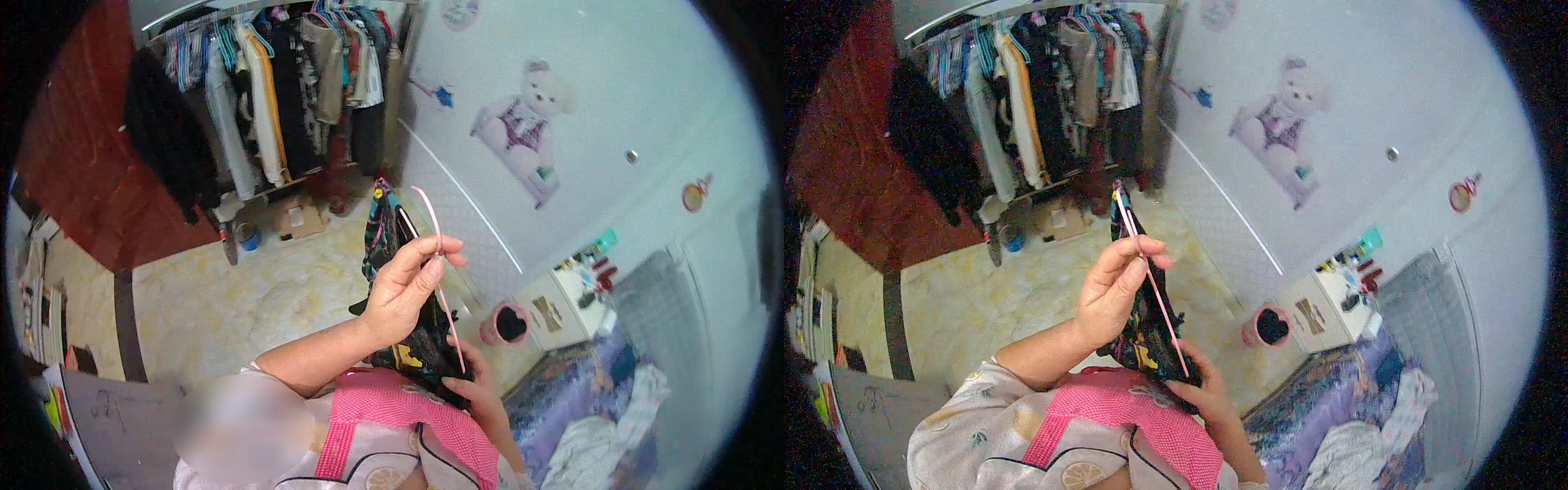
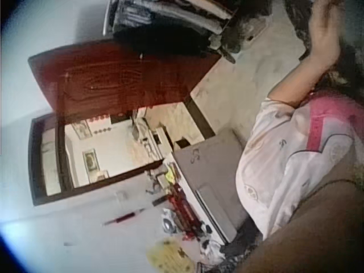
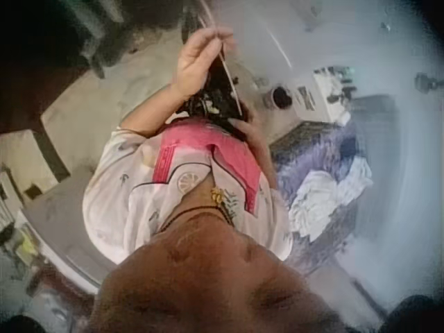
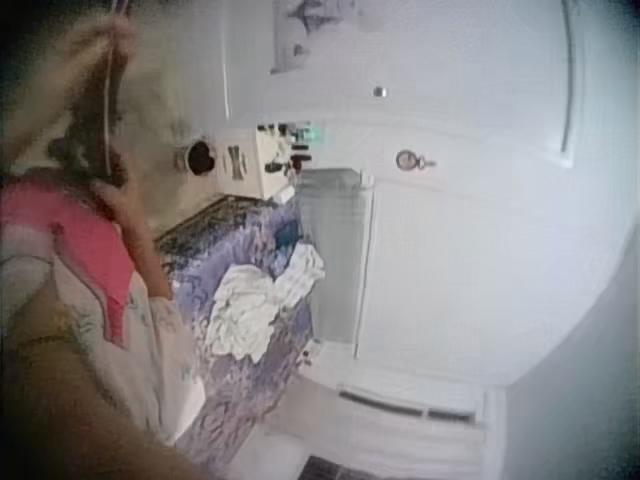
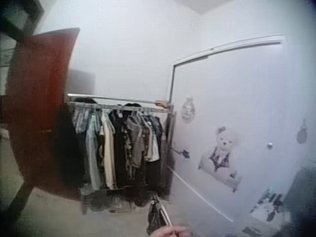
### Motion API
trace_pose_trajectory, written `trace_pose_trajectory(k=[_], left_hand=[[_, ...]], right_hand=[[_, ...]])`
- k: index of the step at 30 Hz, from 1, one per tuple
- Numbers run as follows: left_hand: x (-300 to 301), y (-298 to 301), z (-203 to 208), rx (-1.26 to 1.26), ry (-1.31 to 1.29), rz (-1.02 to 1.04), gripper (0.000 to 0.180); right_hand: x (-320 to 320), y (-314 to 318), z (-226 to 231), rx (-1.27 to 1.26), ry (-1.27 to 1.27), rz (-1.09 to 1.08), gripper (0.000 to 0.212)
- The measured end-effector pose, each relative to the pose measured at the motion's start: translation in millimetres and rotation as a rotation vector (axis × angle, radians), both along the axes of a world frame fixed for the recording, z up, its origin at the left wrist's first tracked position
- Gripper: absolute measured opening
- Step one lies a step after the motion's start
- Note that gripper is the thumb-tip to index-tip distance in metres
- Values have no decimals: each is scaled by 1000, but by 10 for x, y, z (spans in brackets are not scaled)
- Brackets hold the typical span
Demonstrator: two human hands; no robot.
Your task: The person repeatedly takes garments from a clothing rack, removes them from hangers, and then re-hangs them. The person handles several different tops and dresses, placing them back on the rack after briefly holding them.
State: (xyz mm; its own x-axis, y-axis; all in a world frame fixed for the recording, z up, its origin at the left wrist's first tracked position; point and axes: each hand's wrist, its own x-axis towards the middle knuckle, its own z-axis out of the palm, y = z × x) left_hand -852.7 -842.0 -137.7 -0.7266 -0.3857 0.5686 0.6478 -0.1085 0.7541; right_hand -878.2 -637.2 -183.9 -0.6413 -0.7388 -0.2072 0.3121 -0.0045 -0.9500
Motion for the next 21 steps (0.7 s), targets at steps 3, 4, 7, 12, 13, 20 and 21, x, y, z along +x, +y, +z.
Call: trace_pose_trajectory(k=[3, 4, 7, 12, 13, 20, 21], left_hand=[[-72, -223, -73, -63, -1, 82, 36], [-82, -200, -115, -74, 16, 139, 37], [-189, -334, -147, -147, 27, 220, 46], [-576, -759, -166, -230, 15, 374, 51], [-671, -871, -147, -253, 5, 402, 51], [-1368, -1615, 131, -251, -101, 440, 53], [-1454, -1737, 157, -259, -100, 449, 53]], right_hand=[[-336, -223, -126, -70, 48, 131, 62], [-375, -237, -103, -63, -18, 143, 61], [-661, -396, -244, -109, 15, 223, 61], [-1201, -891, -173, -68, -26, 288, 59], [-1330, -1010, -149, -59, -44, 294, 59], [-2123, -1862, 59, -150, -135, 374, 62], [-2185, -1994, 140, -144, -147, 359, 62]])
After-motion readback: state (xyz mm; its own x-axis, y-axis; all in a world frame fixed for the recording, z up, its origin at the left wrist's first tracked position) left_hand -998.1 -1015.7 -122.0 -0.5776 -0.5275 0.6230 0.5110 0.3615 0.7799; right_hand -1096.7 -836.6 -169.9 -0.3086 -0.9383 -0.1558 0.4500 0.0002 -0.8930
